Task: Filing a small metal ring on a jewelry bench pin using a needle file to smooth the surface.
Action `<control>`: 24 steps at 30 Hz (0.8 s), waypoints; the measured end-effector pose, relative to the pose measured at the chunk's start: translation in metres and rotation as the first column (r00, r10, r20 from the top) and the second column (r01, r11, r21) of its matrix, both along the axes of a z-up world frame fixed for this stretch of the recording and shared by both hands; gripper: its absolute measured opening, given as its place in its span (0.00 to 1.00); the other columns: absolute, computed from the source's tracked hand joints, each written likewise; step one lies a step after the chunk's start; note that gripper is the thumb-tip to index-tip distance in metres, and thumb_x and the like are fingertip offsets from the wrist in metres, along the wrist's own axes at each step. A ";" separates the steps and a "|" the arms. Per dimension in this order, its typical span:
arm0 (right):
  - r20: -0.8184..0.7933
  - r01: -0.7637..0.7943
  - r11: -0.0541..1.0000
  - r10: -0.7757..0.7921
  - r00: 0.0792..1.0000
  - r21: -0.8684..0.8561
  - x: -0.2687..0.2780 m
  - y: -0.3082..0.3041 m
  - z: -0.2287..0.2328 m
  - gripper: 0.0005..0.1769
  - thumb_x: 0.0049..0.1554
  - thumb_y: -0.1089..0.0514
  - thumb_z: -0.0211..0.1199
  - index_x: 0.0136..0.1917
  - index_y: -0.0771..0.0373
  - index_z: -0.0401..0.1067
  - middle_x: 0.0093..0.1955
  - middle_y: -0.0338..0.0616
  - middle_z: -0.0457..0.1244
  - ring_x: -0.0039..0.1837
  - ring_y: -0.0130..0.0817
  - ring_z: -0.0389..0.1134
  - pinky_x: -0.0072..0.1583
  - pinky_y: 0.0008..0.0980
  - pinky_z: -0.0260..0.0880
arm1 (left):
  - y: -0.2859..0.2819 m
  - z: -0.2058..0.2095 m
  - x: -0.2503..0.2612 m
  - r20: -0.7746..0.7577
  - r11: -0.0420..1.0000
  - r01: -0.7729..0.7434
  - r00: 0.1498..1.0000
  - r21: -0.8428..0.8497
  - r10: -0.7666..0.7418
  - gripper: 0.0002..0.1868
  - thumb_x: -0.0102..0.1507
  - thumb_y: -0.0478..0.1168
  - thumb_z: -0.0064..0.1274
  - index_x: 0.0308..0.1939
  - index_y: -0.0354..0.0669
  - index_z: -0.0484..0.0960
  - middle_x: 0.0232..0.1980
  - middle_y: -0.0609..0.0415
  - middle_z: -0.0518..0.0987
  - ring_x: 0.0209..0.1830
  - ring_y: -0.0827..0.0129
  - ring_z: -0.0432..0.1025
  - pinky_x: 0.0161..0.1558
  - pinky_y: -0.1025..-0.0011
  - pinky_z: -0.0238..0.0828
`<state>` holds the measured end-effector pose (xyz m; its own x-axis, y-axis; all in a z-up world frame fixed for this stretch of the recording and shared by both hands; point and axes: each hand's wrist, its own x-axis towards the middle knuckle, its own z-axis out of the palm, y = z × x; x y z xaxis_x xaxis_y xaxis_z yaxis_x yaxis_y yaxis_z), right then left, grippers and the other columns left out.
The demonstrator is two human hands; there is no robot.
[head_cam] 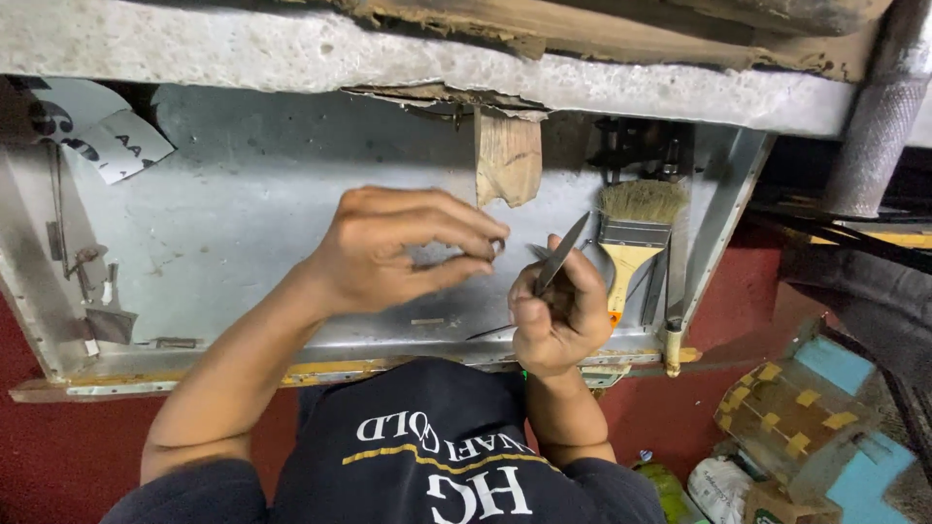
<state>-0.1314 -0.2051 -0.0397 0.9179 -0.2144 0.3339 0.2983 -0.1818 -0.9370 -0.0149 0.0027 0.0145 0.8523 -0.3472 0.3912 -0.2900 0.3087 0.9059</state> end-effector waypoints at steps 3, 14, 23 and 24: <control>-0.014 0.028 0.999 -0.028 1.000 -0.024 0.018 0.002 0.017 0.24 0.63 0.62 0.63 0.64 0.87 0.66 0.28 0.51 0.60 0.25 0.29 0.59 0.29 0.29 0.61 | 0.001 0.002 -0.010 -0.047 0.995 0.085 0.996 0.053 -0.082 0.05 0.64 0.28 0.60 0.43 0.38 0.86 0.44 0.45 0.87 0.43 0.52 0.85 0.41 0.61 0.83; 0.040 -0.114 0.993 0.113 0.993 0.027 0.029 -0.001 0.027 0.07 0.50 0.70 0.73 0.38 0.78 0.77 0.29 0.56 0.67 0.28 0.34 0.66 0.31 0.30 0.66 | -0.004 0.008 -0.006 -0.032 0.997 0.056 0.998 0.055 -0.054 0.02 0.63 0.34 0.63 0.39 0.40 0.88 0.39 0.52 0.86 0.34 0.63 0.83 0.37 0.67 0.82; 0.083 -0.124 0.991 0.127 0.988 -0.040 0.042 0.006 0.048 0.01 0.53 0.72 0.68 0.40 0.75 0.77 0.21 0.45 0.60 0.20 0.33 0.56 0.26 0.31 0.62 | -0.012 0.012 -0.015 -0.285 0.985 0.156 0.950 0.075 -0.128 0.06 0.64 0.33 0.58 0.42 0.36 0.88 0.37 0.49 0.88 0.34 0.67 0.84 0.36 0.72 0.82; 0.064 -0.126 0.992 0.127 0.990 -0.026 0.041 0.005 0.049 0.03 0.55 0.70 0.68 0.40 0.75 0.77 0.20 0.43 0.59 0.21 0.31 0.54 0.26 0.30 0.60 | -0.011 0.011 -0.016 -0.309 0.982 0.181 0.938 0.048 -0.157 0.06 0.64 0.32 0.57 0.43 0.34 0.87 0.38 0.47 0.89 0.36 0.66 0.85 0.37 0.70 0.82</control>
<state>-0.0899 -0.2001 0.0089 0.9133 -0.0899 0.3973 0.3806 -0.1592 -0.9109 -0.0309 -0.0079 0.0257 0.8525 -0.5146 0.0921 0.0515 0.2580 0.9648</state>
